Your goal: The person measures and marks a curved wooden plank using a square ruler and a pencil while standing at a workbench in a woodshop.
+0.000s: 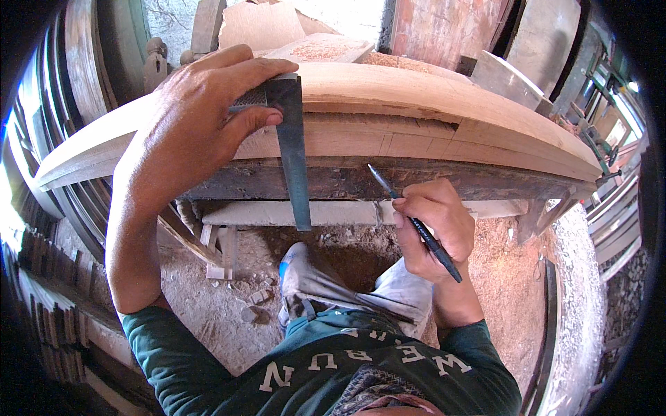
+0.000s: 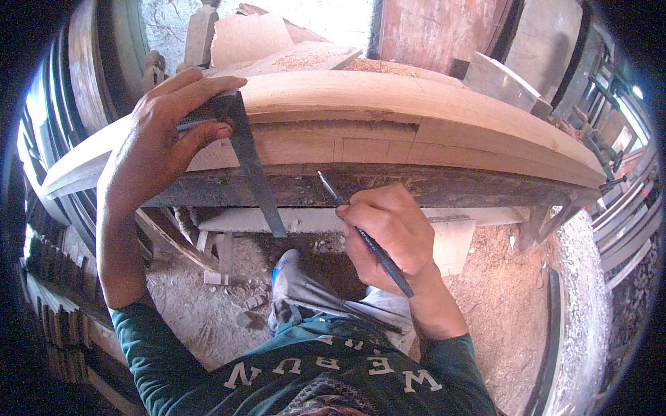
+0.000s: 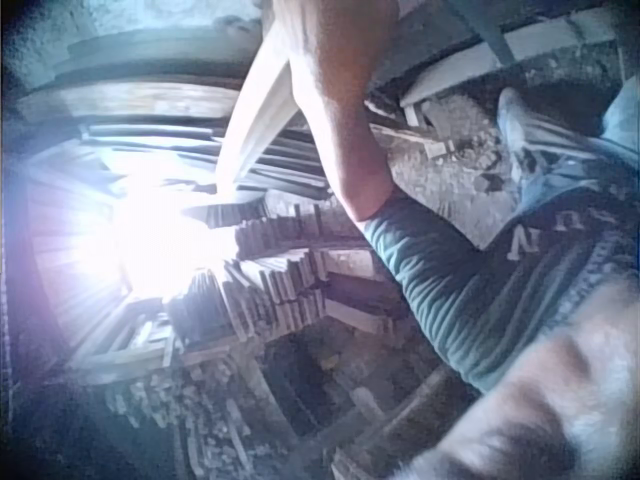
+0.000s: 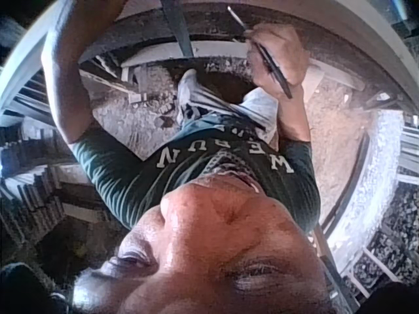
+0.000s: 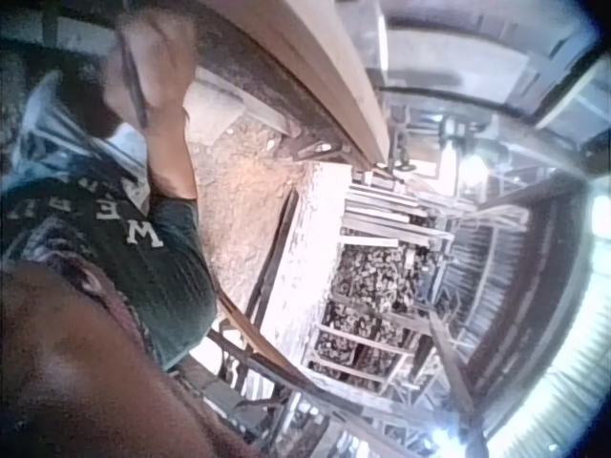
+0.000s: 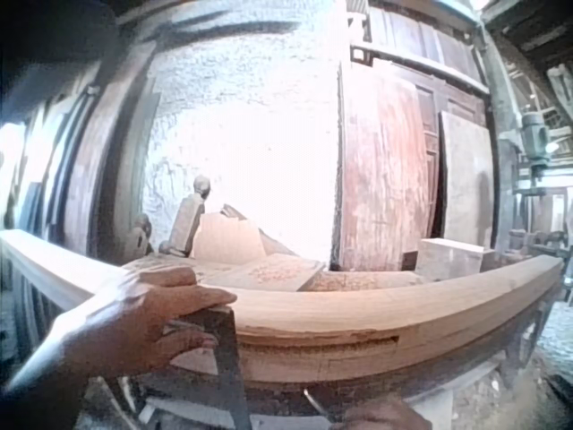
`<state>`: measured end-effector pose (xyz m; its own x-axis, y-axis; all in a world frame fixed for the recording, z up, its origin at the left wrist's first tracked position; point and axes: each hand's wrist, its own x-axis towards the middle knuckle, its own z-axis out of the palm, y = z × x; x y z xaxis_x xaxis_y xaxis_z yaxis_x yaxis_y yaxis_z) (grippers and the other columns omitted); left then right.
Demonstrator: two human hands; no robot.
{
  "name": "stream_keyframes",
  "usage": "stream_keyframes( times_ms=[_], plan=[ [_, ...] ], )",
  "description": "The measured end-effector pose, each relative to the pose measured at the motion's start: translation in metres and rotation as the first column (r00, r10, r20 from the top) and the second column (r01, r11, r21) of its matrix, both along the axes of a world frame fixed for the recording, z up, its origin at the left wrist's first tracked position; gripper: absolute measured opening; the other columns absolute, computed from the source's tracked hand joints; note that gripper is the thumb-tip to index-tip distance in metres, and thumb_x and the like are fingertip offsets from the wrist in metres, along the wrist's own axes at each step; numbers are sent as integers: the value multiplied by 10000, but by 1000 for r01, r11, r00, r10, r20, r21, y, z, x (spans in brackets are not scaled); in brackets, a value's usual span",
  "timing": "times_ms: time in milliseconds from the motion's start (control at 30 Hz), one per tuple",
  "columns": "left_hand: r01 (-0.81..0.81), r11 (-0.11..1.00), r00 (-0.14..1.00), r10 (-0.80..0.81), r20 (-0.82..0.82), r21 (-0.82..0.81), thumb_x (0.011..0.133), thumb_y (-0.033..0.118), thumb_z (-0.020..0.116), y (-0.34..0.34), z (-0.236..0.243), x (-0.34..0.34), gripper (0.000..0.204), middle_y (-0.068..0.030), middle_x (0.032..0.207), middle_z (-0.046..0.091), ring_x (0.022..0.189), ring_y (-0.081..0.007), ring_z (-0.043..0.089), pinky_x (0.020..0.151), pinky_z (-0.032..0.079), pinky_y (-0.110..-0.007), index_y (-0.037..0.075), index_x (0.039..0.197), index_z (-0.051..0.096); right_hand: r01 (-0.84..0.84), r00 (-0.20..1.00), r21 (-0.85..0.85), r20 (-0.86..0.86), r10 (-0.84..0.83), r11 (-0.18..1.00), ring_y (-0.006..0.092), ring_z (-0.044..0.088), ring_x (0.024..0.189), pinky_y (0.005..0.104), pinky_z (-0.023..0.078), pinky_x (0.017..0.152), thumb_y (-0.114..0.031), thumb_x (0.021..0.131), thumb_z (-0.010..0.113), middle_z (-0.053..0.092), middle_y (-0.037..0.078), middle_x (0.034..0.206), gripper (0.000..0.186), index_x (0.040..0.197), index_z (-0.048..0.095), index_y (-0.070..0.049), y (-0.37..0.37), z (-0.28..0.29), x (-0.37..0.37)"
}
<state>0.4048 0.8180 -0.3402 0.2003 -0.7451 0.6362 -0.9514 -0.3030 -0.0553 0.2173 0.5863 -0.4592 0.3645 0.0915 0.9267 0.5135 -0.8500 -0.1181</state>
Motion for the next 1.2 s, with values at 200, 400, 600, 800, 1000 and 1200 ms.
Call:
stream_keyframes(
  times_ms=[200,400,600,800,1000,1200],
  plan=[
    [-42,999,999,42,-7,12,837,146,769,0,2,-4,504,-142,971,615,925,-342,634,853,477,-453,66,1320,649,-27,999,-19,-21,27,999,274,676,759,345,538,667,74,764,741,699,153,905,287,1012,660,-47,6,4,3],
    [-19,1000,1000,19,-13,-2,831,109,771,-2,1,-5,504,-158,999,624,935,-350,634,862,486,-442,58,1317,651,-126,992,-51,0,126,991,288,654,790,385,520,670,80,701,752,675,124,980,429,1101,670,-51,15,6,19],
    [-22,1000,999,22,-41,-5,819,95,776,0,3,-6,511,-160,989,619,922,-342,628,861,491,-420,55,1313,656,-115,992,-62,41,118,991,276,684,784,367,547,674,99,736,726,713,144,939,395,1095,642,-44,24,13,30],
    [-42,999,996,40,-84,-22,818,110,779,-2,0,-6,505,-160,987,619,931,-340,627,863,491,-415,60,1307,663,-97,994,-72,39,100,993,274,677,789,365,542,678,113,723,714,714,143,942,421,1107,638,-41,21,13,32],
    [-36,999,996,35,-78,-12,815,93,773,-1,1,-5,499,-160,994,622,943,-343,630,876,494,-420,57,1301,662,-112,992,-120,47,118,987,281,667,790,369,533,693,120,712,713,700,150,1008,460,1138,645,-40,23,17,38],
    [-15,1000,997,15,-72,-5,824,82,758,-2,4,-6,492,-162,1005,620,952,-347,634,885,497,-426,55,1305,654,-41,983,-216,164,77,976,313,663,844,401,526,691,49,713,747,675,161,1072,501,1200,647,-5,22,24,62]
  ],
)
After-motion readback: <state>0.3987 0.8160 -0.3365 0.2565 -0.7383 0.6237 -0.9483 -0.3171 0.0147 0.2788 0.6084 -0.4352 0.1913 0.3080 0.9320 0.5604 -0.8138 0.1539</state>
